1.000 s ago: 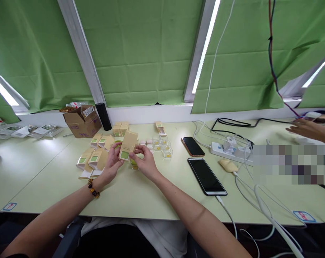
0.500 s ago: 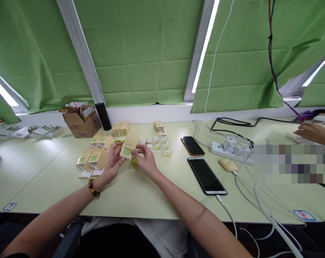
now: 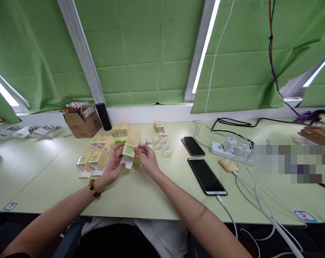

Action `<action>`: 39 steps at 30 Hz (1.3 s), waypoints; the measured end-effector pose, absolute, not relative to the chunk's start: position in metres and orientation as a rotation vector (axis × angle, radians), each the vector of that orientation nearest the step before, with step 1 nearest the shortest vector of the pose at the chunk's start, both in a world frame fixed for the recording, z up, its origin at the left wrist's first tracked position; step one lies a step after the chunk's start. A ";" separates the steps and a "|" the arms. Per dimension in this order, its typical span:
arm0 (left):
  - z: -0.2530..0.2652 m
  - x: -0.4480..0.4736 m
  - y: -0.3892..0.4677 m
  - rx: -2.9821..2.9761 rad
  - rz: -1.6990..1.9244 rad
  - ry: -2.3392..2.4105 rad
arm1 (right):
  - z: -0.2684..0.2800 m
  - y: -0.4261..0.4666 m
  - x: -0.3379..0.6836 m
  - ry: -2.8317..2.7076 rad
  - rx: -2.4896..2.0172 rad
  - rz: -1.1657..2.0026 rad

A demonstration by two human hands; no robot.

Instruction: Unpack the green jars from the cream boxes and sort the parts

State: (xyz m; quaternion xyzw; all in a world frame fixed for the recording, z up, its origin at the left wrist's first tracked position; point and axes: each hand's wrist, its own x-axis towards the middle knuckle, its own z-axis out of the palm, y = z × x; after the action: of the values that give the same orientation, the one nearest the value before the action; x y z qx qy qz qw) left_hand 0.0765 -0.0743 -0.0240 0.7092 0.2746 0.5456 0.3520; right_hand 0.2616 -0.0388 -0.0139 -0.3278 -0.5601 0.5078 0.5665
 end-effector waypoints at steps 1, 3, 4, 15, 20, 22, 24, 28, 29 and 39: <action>-0.024 0.077 -0.075 1.846 1.409 0.728 | -0.014 -0.038 0.262 -1.308 -0.769 1.199; -0.021 0.078 -0.076 1.864 1.412 0.787 | -0.014 -0.038 0.261 -1.302 -0.778 1.208; -0.020 0.079 -0.077 1.886 1.427 0.834 | -0.015 -0.039 0.261 -1.306 -0.787 1.211; -0.018 0.077 -0.079 2.146 1.532 1.136 | -0.017 -0.035 0.262 -1.326 -0.843 1.129; -0.021 0.079 -0.077 2.062 1.565 1.191 | -0.014 -0.037 0.262 -1.350 -0.814 1.160; -0.024 0.080 -0.076 2.018 1.574 1.196 | -0.013 -0.039 0.261 -1.393 -0.800 1.165; -0.025 0.080 -0.074 1.968 1.561 1.155 | -0.012 -0.040 0.260 -1.428 -0.810 1.160; -0.023 0.081 -0.075 1.872 1.511 1.091 | -0.011 -0.040 0.261 -1.429 -0.833 1.175; -0.022 0.082 -0.075 1.851 1.497 1.090 | -0.011 -0.040 0.261 -1.424 -0.830 1.181; -0.023 0.078 -0.076 1.764 1.431 0.879 | -0.007 -0.042 0.262 -1.300 -0.754 1.253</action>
State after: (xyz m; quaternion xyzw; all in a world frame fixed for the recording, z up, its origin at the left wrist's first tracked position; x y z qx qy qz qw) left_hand 0.0776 -0.0756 -0.0229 0.6797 0.3388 0.5512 0.3456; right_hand 0.2624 -0.0418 -0.0075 -0.3198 -0.5513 0.5312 0.5583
